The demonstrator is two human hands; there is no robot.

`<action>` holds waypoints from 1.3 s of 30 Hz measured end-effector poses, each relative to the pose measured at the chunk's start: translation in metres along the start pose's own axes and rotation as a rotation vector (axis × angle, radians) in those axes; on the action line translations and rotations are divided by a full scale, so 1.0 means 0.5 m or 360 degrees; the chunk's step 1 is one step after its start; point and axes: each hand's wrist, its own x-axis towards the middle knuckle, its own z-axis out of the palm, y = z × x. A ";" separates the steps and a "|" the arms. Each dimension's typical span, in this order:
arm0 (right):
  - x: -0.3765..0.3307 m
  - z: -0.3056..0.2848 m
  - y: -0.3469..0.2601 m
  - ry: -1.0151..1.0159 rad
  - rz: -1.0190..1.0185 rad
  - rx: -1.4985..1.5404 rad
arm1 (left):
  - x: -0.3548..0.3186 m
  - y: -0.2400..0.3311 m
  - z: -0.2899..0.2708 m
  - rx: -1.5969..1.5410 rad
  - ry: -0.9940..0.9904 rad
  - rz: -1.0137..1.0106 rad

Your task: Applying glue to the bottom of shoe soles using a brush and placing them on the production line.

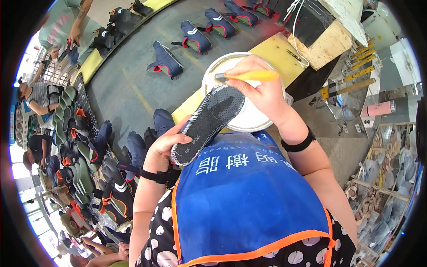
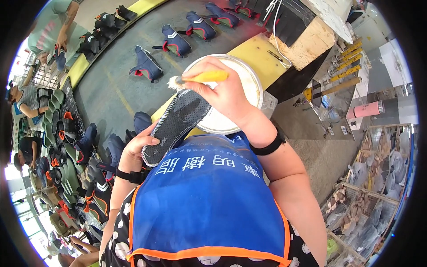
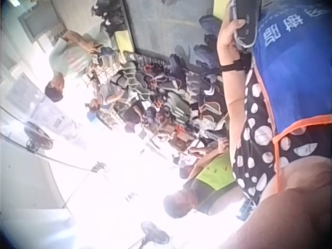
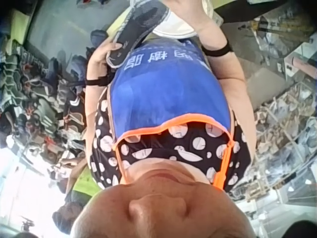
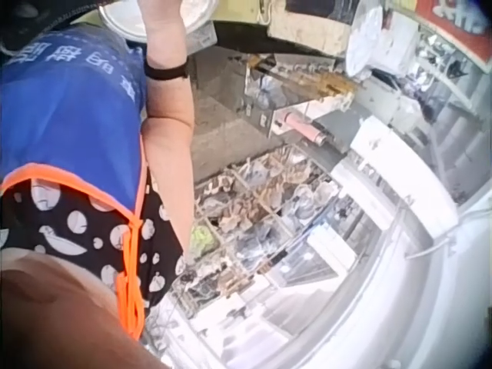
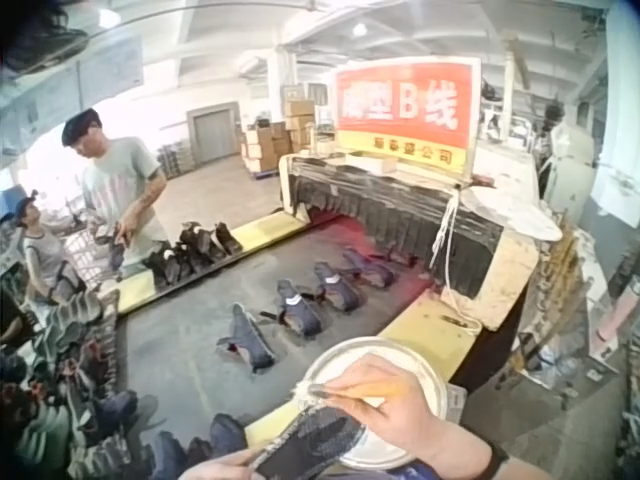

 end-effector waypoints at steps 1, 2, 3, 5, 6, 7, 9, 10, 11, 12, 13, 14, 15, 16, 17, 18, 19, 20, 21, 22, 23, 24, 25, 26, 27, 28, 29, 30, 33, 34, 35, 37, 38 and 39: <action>-0.001 0.004 -0.005 -0.0008 -0.0002 0.0007 | -0.002 -0.001 -0.002 -0.0006 -0.0017 -0.0024; -0.003 0.006 -0.013 -0.0129 0.0025 0.0094 | -0.005 0.000 0.001 -0.0013 -0.0021 -0.0016; -0.002 0.007 -0.017 -0.0251 0.0049 0.0182 | -0.007 0.000 -0.001 -0.0020 -0.0013 -0.0010; 0.002 0.007 -0.021 -0.0399 0.0024 0.0186 | -0.010 0.001 -0.006 -0.0070 -0.0018 -0.0069; 0.004 0.007 -0.022 -0.0535 -0.0006 0.0181 | -0.011 0.003 -0.008 -0.0076 -0.0013 -0.0067; 0.005 0.009 -0.019 -0.0541 -0.0003 0.0186 | -0.012 0.005 -0.010 -0.0064 -0.0010 -0.0076; 0.009 0.010 -0.002 -0.0690 -0.0030 -0.0158 | -0.013 0.006 -0.013 -0.0058 -0.0008 -0.0090; 0.008 0.007 0.015 -0.0694 -0.0028 -0.0158 | -0.013 0.007 -0.013 -0.0052 -0.0002 -0.0061; 0.003 0.003 0.040 -0.0574 0.0170 -0.0094 | -0.012 0.008 -0.014 -0.0046 0.0004 -0.0033; -0.002 -0.003 0.064 -0.0456 0.0360 -0.0027 | -0.014 0.006 -0.018 -0.0051 0.0007 -0.0029; -0.008 -0.012 0.084 -0.0462 0.0356 -0.0027 | -0.015 0.004 -0.024 -0.0063 0.0013 -0.0004; -0.014 -0.024 0.105 -0.0426 0.0553 -0.0177 | -0.015 0.006 -0.029 -0.0074 0.0020 0.0022; -0.018 -0.039 0.122 -0.0392 0.0742 -0.0325 | -0.018 0.012 -0.031 -0.0079 0.0027 0.0035; -0.022 -0.050 0.134 -0.0411 0.0727 -0.0314 | -0.024 0.020 -0.034 -0.0104 0.0060 0.0084; -0.029 -0.063 0.139 -0.0266 0.0907 -0.0313 | -0.027 0.029 -0.040 -0.0128 0.0093 0.0134; -0.032 -0.073 0.147 -0.0131 0.1075 -0.0307 | -0.026 0.038 -0.048 -0.0196 0.0131 0.0262; -0.040 -0.084 0.156 0.0010 0.1107 -0.0177 | -0.029 0.056 -0.071 -0.0269 0.0164 0.0263; -0.047 -0.091 0.166 0.0137 0.1028 -0.0111 | -0.027 0.075 -0.089 -0.0332 0.0285 0.0304; -0.035 -0.095 0.143 0.0125 0.1081 -0.0349 | -0.028 0.094 -0.103 -0.0405 0.0419 0.0343; -0.041 -0.104 0.144 0.0233 0.1166 -0.0275 | -0.026 0.126 -0.113 -0.0419 0.0617 0.0352; -0.051 -0.114 0.155 0.0274 0.1040 -0.0251 | -0.004 0.135 -0.168 -0.0516 0.0630 0.0433; -0.060 -0.116 0.165 0.0367 0.1036 -0.0205 | 0.025 0.149 -0.213 -0.0479 0.0763 0.0545; -0.051 -0.112 0.154 0.0374 0.1125 -0.0313 | 0.052 0.160 -0.256 -0.0444 0.0903 0.0652; -0.056 -0.114 0.161 0.0393 0.1210 -0.0331 | 0.082 0.170 -0.296 -0.0417 0.1073 0.0692; -0.066 -0.118 0.172 0.0402 0.1260 -0.0315 | 0.114 0.180 -0.339 -0.0388 0.1236 0.0727; -0.072 -0.121 0.178 0.0413 0.1308 -0.0301 | 0.149 0.184 -0.399 -0.0374 0.1428 0.0651; -0.079 -0.123 0.183 0.0390 0.1292 -0.0285 | 0.178 0.179 -0.456 -0.0360 0.1626 0.0568; -0.088 -0.127 0.186 0.0381 0.1272 -0.0287 | 0.207 0.176 -0.491 -0.0300 0.1717 0.0553; -0.084 -0.125 0.189 0.0377 0.1269 -0.0285 | 0.267 0.140 -0.612 0.0194 0.1990 0.0547; -0.086 -0.127 0.186 0.0425 0.1316 -0.0321 | 0.295 0.142 -0.618 0.0444 0.2083 0.0506; -0.086 -0.127 0.184 0.0425 0.1326 -0.0333 | 0.320 0.131 -0.615 0.0630 0.2240 0.0328; -0.070 -0.124 0.184 0.0383 0.1390 -0.0343 | 0.326 0.065 -0.691 0.0972 0.2338 0.0245; -0.069 -0.119 0.186 0.0378 0.1366 -0.0349 | 0.341 0.059 -0.681 0.1067 0.2243 0.0024; -0.068 -0.117 0.191 0.0347 0.1379 -0.0351 | 0.348 0.059 -0.654 0.1110 0.2174 0.0099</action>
